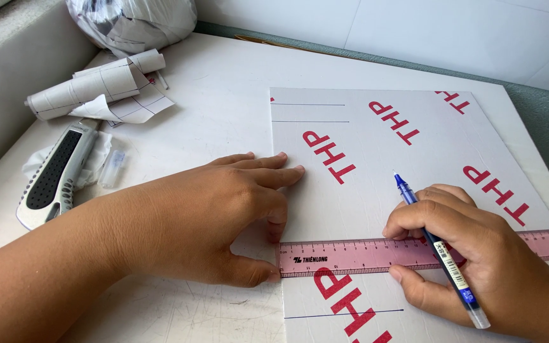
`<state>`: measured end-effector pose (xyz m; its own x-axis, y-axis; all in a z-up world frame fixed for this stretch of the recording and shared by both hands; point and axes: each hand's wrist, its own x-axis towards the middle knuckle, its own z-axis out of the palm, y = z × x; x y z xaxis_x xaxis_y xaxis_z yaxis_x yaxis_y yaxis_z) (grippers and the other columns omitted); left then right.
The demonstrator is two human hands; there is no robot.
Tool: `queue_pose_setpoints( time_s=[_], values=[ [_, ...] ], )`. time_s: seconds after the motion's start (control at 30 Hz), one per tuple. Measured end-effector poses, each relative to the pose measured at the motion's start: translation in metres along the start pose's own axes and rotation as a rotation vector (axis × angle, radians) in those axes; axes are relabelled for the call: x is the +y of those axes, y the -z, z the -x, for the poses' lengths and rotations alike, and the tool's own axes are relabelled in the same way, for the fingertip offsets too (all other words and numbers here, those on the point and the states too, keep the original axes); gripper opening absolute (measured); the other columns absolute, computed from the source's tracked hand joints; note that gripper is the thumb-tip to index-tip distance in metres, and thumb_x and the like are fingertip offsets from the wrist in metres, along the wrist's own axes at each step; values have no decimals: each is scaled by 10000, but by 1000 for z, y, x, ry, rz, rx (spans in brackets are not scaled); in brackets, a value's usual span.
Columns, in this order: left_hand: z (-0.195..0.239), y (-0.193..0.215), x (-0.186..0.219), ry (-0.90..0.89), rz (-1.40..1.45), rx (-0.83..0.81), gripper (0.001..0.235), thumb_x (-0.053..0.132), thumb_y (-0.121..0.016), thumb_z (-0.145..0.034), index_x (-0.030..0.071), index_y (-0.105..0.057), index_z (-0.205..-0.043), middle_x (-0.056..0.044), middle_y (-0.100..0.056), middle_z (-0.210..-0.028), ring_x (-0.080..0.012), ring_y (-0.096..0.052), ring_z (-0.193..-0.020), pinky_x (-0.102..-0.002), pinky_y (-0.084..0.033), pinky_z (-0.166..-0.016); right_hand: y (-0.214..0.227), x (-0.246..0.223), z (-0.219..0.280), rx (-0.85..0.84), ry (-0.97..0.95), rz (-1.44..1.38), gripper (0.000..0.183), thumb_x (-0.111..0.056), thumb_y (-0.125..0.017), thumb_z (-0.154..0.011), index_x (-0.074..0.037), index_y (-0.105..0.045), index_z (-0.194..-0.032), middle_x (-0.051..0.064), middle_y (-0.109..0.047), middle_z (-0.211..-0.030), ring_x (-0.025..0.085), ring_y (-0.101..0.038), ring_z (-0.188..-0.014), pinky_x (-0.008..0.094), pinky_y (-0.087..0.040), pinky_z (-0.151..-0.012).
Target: Using a ruler and a pen to measure and mark lines on a white board for layout purposes.
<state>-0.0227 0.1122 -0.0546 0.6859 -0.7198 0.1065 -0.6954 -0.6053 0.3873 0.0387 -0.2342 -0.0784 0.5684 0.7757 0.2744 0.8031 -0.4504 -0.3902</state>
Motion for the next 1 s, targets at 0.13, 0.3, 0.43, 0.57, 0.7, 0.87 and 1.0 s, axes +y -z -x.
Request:
queue_pose_setpoints(
  time_s=[0.13, 0.3, 0.43, 0.57, 0.7, 0.87, 1.0],
  values=[
    [1, 0, 0, 3, 0, 1, 284, 422, -816, -830, 149, -747, -870, -125, -678, -1307, -379, -556, -1415, -514, -364, -1195, 0, 0, 0, 9, 21, -8, 364, -285, -919, -757, -183, -735, -1054, -41, -708, -894, 141, -640, -838, 269, -540, -807],
    [1, 0, -1, 5, -4, -5, 295, 425, -818, -830, 142, -749, -882, -151, -659, -1389, -398, -526, -1449, -518, -358, -1194, -2, 1, 0, 18, 15, 0, 371, -293, -925, -743, -189, -740, -1047, -41, -709, -892, 148, -637, -844, 275, -540, -823],
    [0, 2, 1, -6, -3, 0, 294, 428, -817, -841, 147, -732, -868, -100, -678, -1195, -365, -599, -1328, -505, -410, -1151, -2, 1, 0, 19, 17, -8, 370, -287, -921, -746, -187, -738, -1051, -38, -704, -896, 153, -637, -859, 279, -544, -835],
    [1, 2, 1, -4, 1, -3, 291, 426, -815, -843, 144, -752, -879, -135, -668, -1307, -378, -563, -1405, -515, -375, -1185, -1, -1, -1, 13, 5, -12, 364, -288, -921, -750, -190, -744, -1053, -41, -718, -901, 145, -647, -870, 274, -543, -846],
    [5, 3, 9, 157, -11, -7, 437, 536, -840, -814, 159, -833, -1034, -243, -459, -1677, -424, -497, -1452, -486, -390, -1106, -2, -1, -2, 9, 21, -24, 358, -267, -913, -751, -186, -737, -1051, -32, -709, -906, 157, -638, -878, 290, -539, -860],
    [0, 2, 24, 32, -37, 233, 377, 434, -834, -851, 152, -786, -1097, -102, -688, -1152, -309, -680, -958, -434, -527, -842, 0, -6, -6, 10, 56, -40, 326, -247, -904, -769, -178, -724, -1032, -30, -695, -889, 169, -624, -833, 301, -524, -875],
    [-6, -10, 29, -93, 34, 219, 203, 290, -769, -939, 167, -810, -1094, -30, -709, -878, -254, -682, -702, -386, -544, -758, 2, -8, -9, -2, 65, -62, 327, -218, -907, -759, -183, -723, -1028, -42, -718, -913, 163, -629, -834, 307, -512, -896]
  ],
)
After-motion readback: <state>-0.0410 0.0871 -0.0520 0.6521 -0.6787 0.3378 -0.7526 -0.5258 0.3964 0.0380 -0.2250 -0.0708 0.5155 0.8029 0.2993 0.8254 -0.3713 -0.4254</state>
